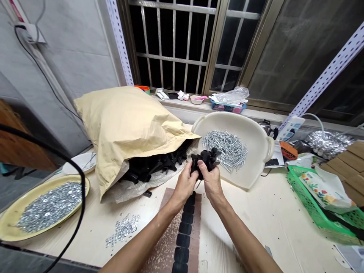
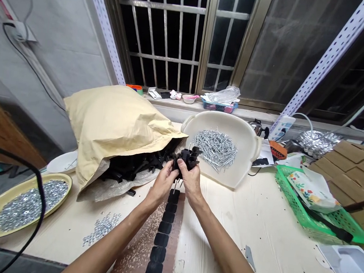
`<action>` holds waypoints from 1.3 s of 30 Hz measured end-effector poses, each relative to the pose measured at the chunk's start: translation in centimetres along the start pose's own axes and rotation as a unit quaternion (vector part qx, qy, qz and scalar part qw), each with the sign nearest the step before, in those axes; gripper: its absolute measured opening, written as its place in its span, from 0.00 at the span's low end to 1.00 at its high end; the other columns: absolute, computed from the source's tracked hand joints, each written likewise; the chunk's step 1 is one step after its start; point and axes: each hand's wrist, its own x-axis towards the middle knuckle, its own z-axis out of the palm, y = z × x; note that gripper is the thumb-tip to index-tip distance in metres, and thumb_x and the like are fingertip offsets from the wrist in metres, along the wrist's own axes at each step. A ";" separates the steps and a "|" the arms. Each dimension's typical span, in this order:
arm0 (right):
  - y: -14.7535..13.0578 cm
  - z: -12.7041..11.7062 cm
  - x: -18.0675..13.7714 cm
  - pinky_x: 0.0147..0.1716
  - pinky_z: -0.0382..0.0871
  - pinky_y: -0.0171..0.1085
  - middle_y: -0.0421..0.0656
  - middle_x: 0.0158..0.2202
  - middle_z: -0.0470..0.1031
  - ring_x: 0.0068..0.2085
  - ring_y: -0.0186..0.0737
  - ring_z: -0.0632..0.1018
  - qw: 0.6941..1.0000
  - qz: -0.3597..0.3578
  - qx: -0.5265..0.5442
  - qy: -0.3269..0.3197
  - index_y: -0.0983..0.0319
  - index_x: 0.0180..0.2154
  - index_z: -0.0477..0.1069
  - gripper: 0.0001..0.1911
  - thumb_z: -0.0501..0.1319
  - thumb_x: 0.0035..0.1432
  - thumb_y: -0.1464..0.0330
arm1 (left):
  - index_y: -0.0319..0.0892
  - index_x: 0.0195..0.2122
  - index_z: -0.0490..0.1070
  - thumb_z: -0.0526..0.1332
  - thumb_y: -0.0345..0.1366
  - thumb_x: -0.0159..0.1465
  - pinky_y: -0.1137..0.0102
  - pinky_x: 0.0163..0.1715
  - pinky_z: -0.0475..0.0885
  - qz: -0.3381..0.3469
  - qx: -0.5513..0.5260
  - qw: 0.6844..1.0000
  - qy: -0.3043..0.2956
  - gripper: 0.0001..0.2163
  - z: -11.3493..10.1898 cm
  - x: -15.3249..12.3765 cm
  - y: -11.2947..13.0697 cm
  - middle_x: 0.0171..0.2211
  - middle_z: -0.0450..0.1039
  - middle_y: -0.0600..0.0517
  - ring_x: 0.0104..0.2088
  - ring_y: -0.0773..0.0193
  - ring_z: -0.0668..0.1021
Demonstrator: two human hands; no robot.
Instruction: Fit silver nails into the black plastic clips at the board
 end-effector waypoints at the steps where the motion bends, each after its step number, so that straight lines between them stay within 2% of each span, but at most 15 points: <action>1: -0.3 0.0 -0.1 0.45 0.71 0.43 0.45 0.40 0.77 0.42 0.44 0.77 1.000 -0.001 0.004 -0.023 0.64 0.40 0.73 0.21 0.66 0.48 0.57 | 0.40 0.48 0.67 0.52 0.31 0.62 0.64 0.49 0.68 -0.004 -0.040 0.999 0.002 0.14 0.0 0.2 0.1 0.46 0.73 0.46 0.46 0.60 0.74; 3: -0.9 0.0 -0.3 0.52 0.66 0.44 0.45 0.47 0.75 0.50 0.45 0.74 0.999 -0.022 0.010 -0.048 0.61 0.48 0.71 0.25 0.66 0.49 0.59 | 0.40 0.51 0.66 0.51 0.32 0.63 0.64 0.52 0.66 -0.002 -0.081 0.997 0.014 0.15 0.1 0.3 0.6 0.49 0.72 0.46 0.49 0.60 0.73; 5: -1.5 0.1 -0.6 0.56 0.62 0.45 0.43 0.51 0.73 0.54 0.44 0.71 0.998 -0.038 0.018 -0.045 0.58 0.53 0.68 0.28 0.65 0.50 0.59 | 0.42 0.53 0.65 0.53 0.34 0.64 0.63 0.54 0.63 0.017 -0.075 0.997 0.018 0.16 0.2 0.1 1.2 0.52 0.69 0.46 0.52 0.59 0.71; 9: -2.0 -0.1 -0.5 0.55 0.63 0.46 0.44 0.50 0.73 0.53 0.44 0.72 0.999 -0.035 0.020 -0.019 0.60 0.53 0.67 0.26 0.62 0.55 0.56 | 0.43 0.51 0.67 0.59 0.37 0.62 0.64 0.54 0.64 0.044 -0.068 0.997 0.019 0.16 0.7 -0.2 2.0 0.53 0.69 0.46 0.54 0.57 0.71; 13: -2.0 -0.3 0.2 0.49 0.68 0.43 0.46 0.45 0.76 0.47 0.44 0.75 0.999 -0.014 -0.035 -0.022 0.62 0.47 0.71 0.24 0.61 0.54 0.53 | 0.38 0.46 0.72 0.64 0.38 0.58 0.64 0.50 0.67 -0.008 -0.140 0.989 0.047 0.16 1.1 0.5 1.4 0.45 0.75 0.45 0.47 0.56 0.75; 16: -1.9 -0.6 0.7 0.43 0.70 0.41 0.45 0.41 0.77 0.41 0.42 0.77 0.995 -0.038 -0.081 -0.044 0.62 0.46 0.69 0.25 0.62 0.53 0.53 | 0.37 0.43 0.74 0.66 0.39 0.55 0.63 0.48 0.68 -0.046 -0.215 0.974 0.059 0.16 1.1 1.0 1.1 0.41 0.77 0.46 0.44 0.57 0.77; 20: -2.0 -1.2 0.7 0.37 0.70 0.40 0.44 0.36 0.76 0.36 0.42 0.76 0.967 -0.091 -0.233 -0.046 0.60 0.40 0.71 0.17 0.59 0.56 0.54 | 0.39 0.42 0.75 0.70 0.40 0.52 0.62 0.52 0.65 -0.093 -0.337 0.935 0.060 0.18 0.7 1.5 1.7 0.41 0.78 0.47 0.47 0.58 0.76; 22: -2.1 -1.3 0.6 0.39 0.69 0.41 0.46 0.37 0.75 0.38 0.44 0.75 0.951 -0.126 -0.278 -0.041 0.61 0.38 0.72 0.15 0.56 0.59 0.57 | 0.38 0.40 0.76 0.71 0.40 0.49 0.62 0.54 0.64 -0.120 -0.355 0.926 0.050 0.19 0.4 1.6 2.1 0.40 0.78 0.46 0.48 0.58 0.76; 26: -2.3 -1.4 0.3 0.45 0.67 0.41 0.48 0.45 0.73 0.46 0.45 0.74 0.938 -0.181 -0.285 -0.081 0.61 0.45 0.70 0.15 0.57 0.57 0.64 | 0.38 0.37 0.77 0.74 0.39 0.44 0.62 0.54 0.64 -0.137 -0.335 0.930 0.057 0.19 0.0 1.7 2.2 0.39 0.79 0.47 0.46 0.57 0.77; 30: -2.3 -1.4 0.1 0.32 0.68 0.37 0.42 0.28 0.74 0.32 0.41 0.75 0.958 -0.073 -0.252 -0.113 0.63 0.31 0.71 0.12 0.58 0.55 0.60 | 0.39 0.36 0.78 0.74 0.36 0.42 0.62 0.51 0.66 -0.111 -0.313 0.939 0.090 0.19 -0.5 1.6 2.0 0.38 0.79 0.48 0.43 0.58 0.78; 32: -2.2 -1.4 -0.1 0.30 0.67 0.36 0.40 0.25 0.72 0.29 0.39 0.73 0.964 -0.039 -0.232 -0.123 0.63 0.28 0.70 0.14 0.60 0.53 0.57 | 0.38 0.34 0.78 0.75 0.35 0.40 0.62 0.51 0.67 -0.110 -0.303 0.942 0.092 0.18 -0.8 1.5 2.0 0.36 0.79 0.48 0.41 0.58 0.78; 34: -2.0 -1.1 -0.4 0.31 0.68 0.36 0.40 0.26 0.74 0.31 0.39 0.74 0.973 -0.006 -0.188 -0.134 0.63 0.30 0.71 0.16 0.62 0.51 0.56 | 0.38 0.33 0.78 0.75 0.35 0.39 0.61 0.51 0.67 -0.116 -0.308 0.940 0.093 0.19 -0.9 1.4 2.1 0.35 0.79 0.48 0.41 0.57 0.78; 36: -1.8 -0.6 -0.6 0.36 0.70 0.38 0.42 0.32 0.77 0.35 0.41 0.76 0.985 0.056 -0.098 -0.130 0.63 0.35 0.73 0.18 0.64 0.50 0.55 | 0.38 0.36 0.77 0.75 0.36 0.41 0.60 0.52 0.66 -0.118 -0.322 0.936 0.083 0.19 -0.8 1.3 2.3 0.37 0.79 0.47 0.43 0.56 0.78; 39: -1.7 0.6 -0.4 0.44 0.71 0.40 0.44 0.40 0.78 0.43 0.43 0.77 0.986 0.139 0.059 -0.070 0.61 0.43 0.73 0.24 0.64 0.49 0.52 | 0.38 0.41 0.76 0.71 0.41 0.49 0.60 0.54 0.65 -0.115 -0.312 0.942 0.047 0.19 -0.2 1.0 2.6 0.43 0.77 0.45 0.47 0.55 0.76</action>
